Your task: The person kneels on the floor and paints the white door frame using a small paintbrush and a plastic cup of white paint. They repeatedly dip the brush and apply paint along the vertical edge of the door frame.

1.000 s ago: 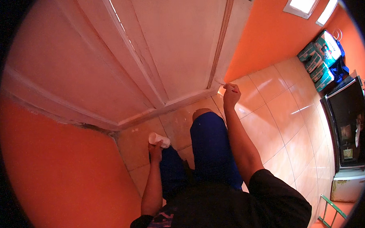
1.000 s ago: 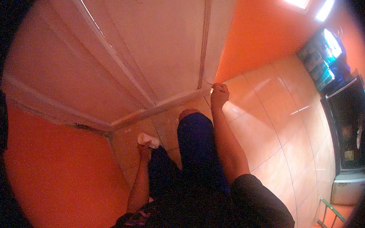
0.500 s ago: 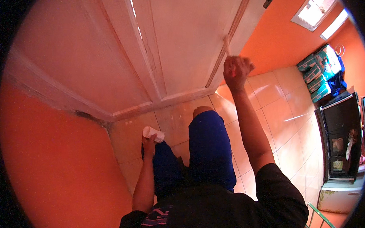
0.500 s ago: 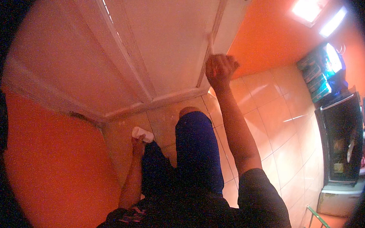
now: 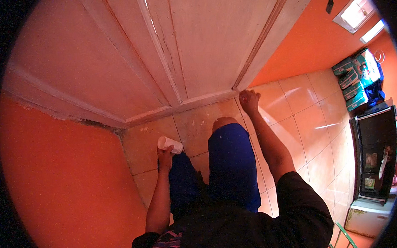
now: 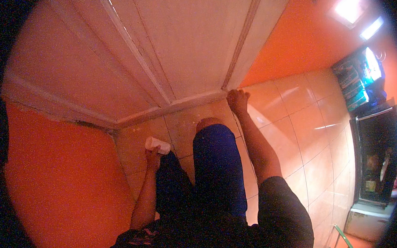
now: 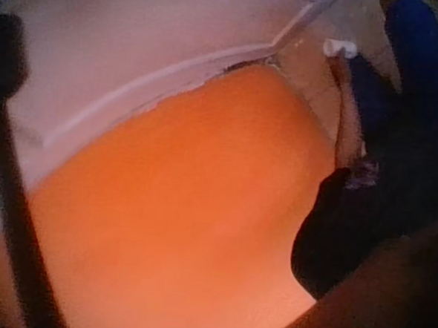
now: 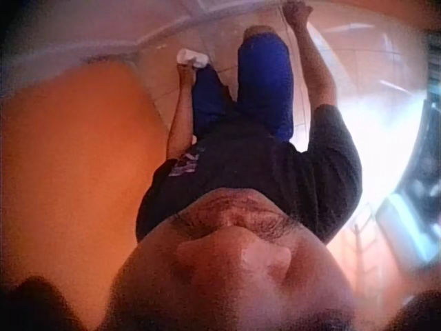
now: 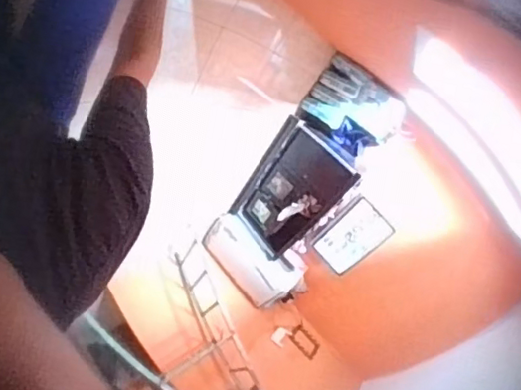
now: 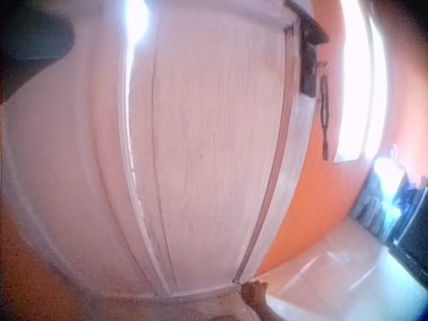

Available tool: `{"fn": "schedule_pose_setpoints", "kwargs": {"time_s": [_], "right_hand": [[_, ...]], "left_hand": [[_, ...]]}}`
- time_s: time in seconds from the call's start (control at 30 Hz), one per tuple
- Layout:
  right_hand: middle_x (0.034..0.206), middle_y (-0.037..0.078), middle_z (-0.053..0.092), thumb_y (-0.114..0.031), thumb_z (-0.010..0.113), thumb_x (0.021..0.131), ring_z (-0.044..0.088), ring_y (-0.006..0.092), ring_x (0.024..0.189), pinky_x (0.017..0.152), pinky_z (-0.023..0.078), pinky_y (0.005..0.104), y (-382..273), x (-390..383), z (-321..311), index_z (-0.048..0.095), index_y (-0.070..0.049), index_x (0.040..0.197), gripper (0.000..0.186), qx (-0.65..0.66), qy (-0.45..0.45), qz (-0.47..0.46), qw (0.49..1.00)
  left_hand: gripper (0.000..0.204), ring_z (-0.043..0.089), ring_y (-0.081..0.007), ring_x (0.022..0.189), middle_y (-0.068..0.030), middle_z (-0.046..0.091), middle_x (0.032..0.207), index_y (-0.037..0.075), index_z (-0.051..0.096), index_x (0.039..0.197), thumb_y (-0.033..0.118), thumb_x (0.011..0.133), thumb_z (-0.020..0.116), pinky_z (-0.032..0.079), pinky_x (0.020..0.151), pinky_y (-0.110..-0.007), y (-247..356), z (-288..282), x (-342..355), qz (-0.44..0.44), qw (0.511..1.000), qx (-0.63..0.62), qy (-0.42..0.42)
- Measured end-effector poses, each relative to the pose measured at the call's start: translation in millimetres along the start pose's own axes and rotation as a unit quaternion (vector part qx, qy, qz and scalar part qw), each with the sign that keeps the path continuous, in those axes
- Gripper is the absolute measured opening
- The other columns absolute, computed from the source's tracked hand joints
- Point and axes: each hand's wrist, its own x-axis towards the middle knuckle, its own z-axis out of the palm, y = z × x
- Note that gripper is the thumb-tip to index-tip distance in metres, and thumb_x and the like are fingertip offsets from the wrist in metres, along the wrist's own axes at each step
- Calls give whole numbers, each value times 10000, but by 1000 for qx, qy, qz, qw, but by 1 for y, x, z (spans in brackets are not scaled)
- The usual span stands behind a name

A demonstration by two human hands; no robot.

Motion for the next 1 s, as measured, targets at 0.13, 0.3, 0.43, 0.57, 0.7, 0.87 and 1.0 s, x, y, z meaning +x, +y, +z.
{"fn": "schedule_pose_setpoints", "kwargs": {"time_s": [0.13,0.3,0.43,0.57,0.7,0.87,1.0], "right_hand": [[869,30,703,-245,688,798,611,276,907,818,341,521,-8,61,-84,702,-160,822,90,83,35,-52,995],[861,12,708,-133,741,793,625,209,857,801,400,395,-39,106,-201,725,-131,882,91,147,195,-86,966],[885,91,723,-185,753,828,662,183,814,718,524,325,-69,79,-222,728,-13,975,228,419,129,104,893],[824,62,712,-194,747,843,639,144,737,666,505,279,-111,16,-212,729,-12,967,221,394,-1,127,910],[835,70,701,-112,741,847,630,123,696,627,491,229,-124,-18,-212,690,-14,977,172,562,-16,177,808],[840,119,689,-20,673,857,648,172,714,657,516,268,-65,-25,-240,647,13,980,130,680,134,146,705],[804,127,679,33,635,845,654,188,749,744,512,282,-41,-44,-275,603,13,952,114,656,188,151,715]], "left_hand": [[575,588,-252,1079,-122,549,1226,21,461,1323,29,809,719,548,858,-413,-1,6,0,-2,1000,6,19],[553,613,-230,1049,-121,606,1182,31,515,1281,49,785,760,526,883,-360,-14,2,-3,113,984,130,-41],[511,631,-220,1030,-102,646,1119,30,555,1220,72,768,789,518,900,-360,-7,36,-2,127,978,162,-23],[520,629,-218,1051,-103,647,1130,31,554,1197,104,751,813,511,915,-369,4,61,-18,184,959,208,-60],[543,629,-224,1056,-113,649,1122,39,549,1196,125,737,826,505,924,-366,42,84,-38,229,936,262,-57],[609,618,-236,1078,-115,622,1161,69,515,1228,130,715,838,505,922,-370,62,118,-67,219,921,319,-46],[619,609,-237,1100,-119,615,1163,74,503,1214,132,702,848,501,931,-370,61,150,-74,231,917,297,-135]]}}
